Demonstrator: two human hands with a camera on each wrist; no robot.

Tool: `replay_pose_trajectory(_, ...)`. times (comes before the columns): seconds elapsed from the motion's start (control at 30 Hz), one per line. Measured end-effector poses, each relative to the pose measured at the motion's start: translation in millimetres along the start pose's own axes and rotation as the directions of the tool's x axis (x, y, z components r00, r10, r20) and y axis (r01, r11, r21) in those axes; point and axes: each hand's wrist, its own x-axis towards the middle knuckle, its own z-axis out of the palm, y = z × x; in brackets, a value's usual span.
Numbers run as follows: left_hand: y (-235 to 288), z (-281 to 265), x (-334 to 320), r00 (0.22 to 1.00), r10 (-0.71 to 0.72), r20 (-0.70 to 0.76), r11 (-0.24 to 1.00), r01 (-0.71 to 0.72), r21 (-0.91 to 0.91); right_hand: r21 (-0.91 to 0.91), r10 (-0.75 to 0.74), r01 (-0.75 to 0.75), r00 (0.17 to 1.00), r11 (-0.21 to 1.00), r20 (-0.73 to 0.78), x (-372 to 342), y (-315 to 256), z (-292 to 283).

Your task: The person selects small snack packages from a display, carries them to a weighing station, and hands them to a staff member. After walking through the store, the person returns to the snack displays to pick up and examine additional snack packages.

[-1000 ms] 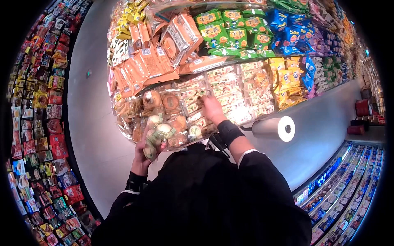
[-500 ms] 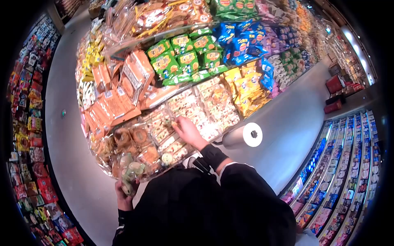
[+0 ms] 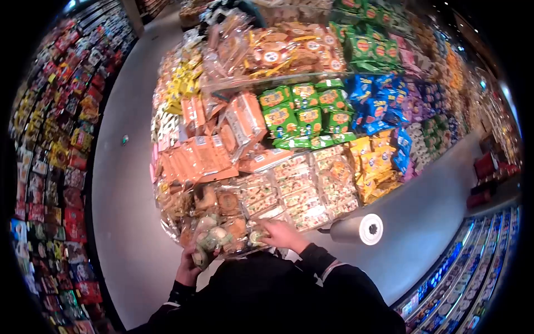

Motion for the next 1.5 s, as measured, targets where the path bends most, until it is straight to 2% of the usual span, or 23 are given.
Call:
replay_pose_trajectory(0.1, -1, -18, 1, 0.992, 0.018, 0.123, 0.999, -0.021, 0.026, 0.005, -0.188, 0.188, 0.982, 0.982, 0.020, 29, -2, 4)
replay_pose_trajectory(0.2, -4, -22, -9, 0.997, 0.049, 0.063, 0.999, -0.047, -0.027, 0.028, -0.275, 0.274, 0.961, 0.961, 0.012, 39, 2, 3)
replay_pose_trajectory(0.23, -5, -25, -14, 0.996, 0.055, 0.073, 0.998, -0.053, -0.023, 0.086, -0.185, 0.176, 0.976, 0.981, 0.118, 40, -3, -6)
replay_pose_trajectory(0.27, -5, -27, -14, 0.994, 0.065, 0.092, 0.998, -0.064, -0.017, 0.124, -0.197, 0.183, 0.974, 0.975, 0.111, 42, 6, -4)
replay_pose_trajectory(0.3, -5, -17, -18, 0.994, 0.095, 0.049, 0.995, -0.095, 0.003, 0.140, -0.096, 0.079, 0.988, 0.987, 0.118, 41, 12, -6)
replay_pose_trajectory(0.33, -6, -13, -22, 0.992, 0.122, -0.005, 0.992, -0.122, 0.021, 0.193, -0.054, 0.046, 0.998, 0.980, 0.035, 39, 11, -10)
replay_pose_trajectory(0.37, -6, -15, -22, 0.990, 0.129, 0.060, 0.991, -0.131, 0.028, 0.292, -0.081, 0.093, 0.995, 0.952, -0.053, 35, 12, -15)
replay_pose_trajectory(0.4, -7, -16, -27, 0.992, 0.122, 0.038, 0.991, -0.124, 0.041, 0.245, 0.005, 0.027, 0.992, 0.969, -0.128, 35, 22, -10)
replay_pose_trajectory(0.43, -8, -20, -28, 0.992, 0.118, 0.041, 0.992, -0.120, 0.038, 0.536, 0.335, -0.262, 0.941, 0.802, -0.041, 36, 13, -10)
replay_pose_trajectory(0.53, -16, -23, -29, 0.990, 0.142, -0.011, 0.990, -0.142, 0.004, 0.266, 0.217, -0.088, 0.836, 0.960, -0.504, 47, 0, 3)
replay_pose_trajectory(0.63, -16, -11, -35, 0.990, 0.137, -0.035, 0.987, -0.134, 0.084, 0.166, 0.279, -0.226, 0.828, 0.960, -0.487, 53, -6, 12)
replay_pose_trajectory(0.8, -18, -19, -35, 0.992, 0.125, -0.001, 0.991, -0.124, 0.052, 0.208, 0.275, -0.197, 0.838, 0.958, -0.472, 50, 19, 10)
replay_pose_trajectory(0.87, -19, -19, -35, 0.993, 0.113, 0.026, 0.993, -0.113, 0.017, 0.161, 0.346, -0.308, 0.873, 0.938, -0.345, 51, 16, -2)
replay_pose_trajectory(0.9, -19, -17, -35, 0.993, 0.116, 0.019, 0.993, -0.116, 0.010, 0.136, 0.234, -0.193, 0.864, 0.972, -0.446, 54, 29, 3)
replay_pose_trajectory(0.93, -19, -15, -35, 0.993, 0.119, 0.011, 0.993, -0.119, 0.004, 0.137, 0.235, -0.194, 0.863, 0.971, -0.447, 57, 37, 2)
replay_pose_trajectory(1.0, -18, -10, -37, 0.993, 0.119, -0.004, 0.993, -0.119, 0.014, 0.254, 0.201, -0.095, 0.879, 0.963, -0.432, 64, 45, -2)
replay_pose_trajectory(1.03, -18, -8, -38, 0.992, 0.121, -0.020, 0.992, -0.121, 0.022, 0.315, 0.312, -0.198, 0.875, 0.928, -0.371, 65, 38, -11)
replay_pose_trajectory(1.07, -17, -8, -38, 0.992, 0.124, -0.020, 0.992, -0.123, 0.024, 0.316, 0.310, -0.195, 0.875, 0.928, -0.371, 71, 46, -7)
replay_pose_trajectory(1.13, -17, -7, -38, 0.992, 0.124, 0.010, 0.991, -0.125, 0.046, 0.526, 0.414, -0.202, 0.851, 0.826, -0.323, 82, 45, -5)
replay_pose_trajectory(1.17, -17, -7, -38, 0.992, 0.126, 0.010, 0.991, -0.126, 0.047, 0.430, 0.489, -0.341, 0.819, 0.836, -0.300, 81, 45, -4)
replay_pose_trajectory(1.33, -17, -6, -43, 0.989, 0.146, 0.002, 0.988, -0.146, 0.053, 0.479, 0.571, -0.441, 0.805, 0.759, -0.164, 85, 51, 12)
replay_pose_trajectory(1.4, -16, -5, -43, 0.988, 0.154, 0.002, 0.987, -0.154, 0.052, 0.276, 0.492, -0.468, 0.870, 0.839, -0.018, 85, 48, 4)
replay_pose_trajectory(1.5, -16, -5, -44, 0.988, 0.154, -0.006, 0.987, -0.154, 0.051, 0.108, 0.335, -0.322, 0.934, 0.940, -0.128, 82, 45, -1)
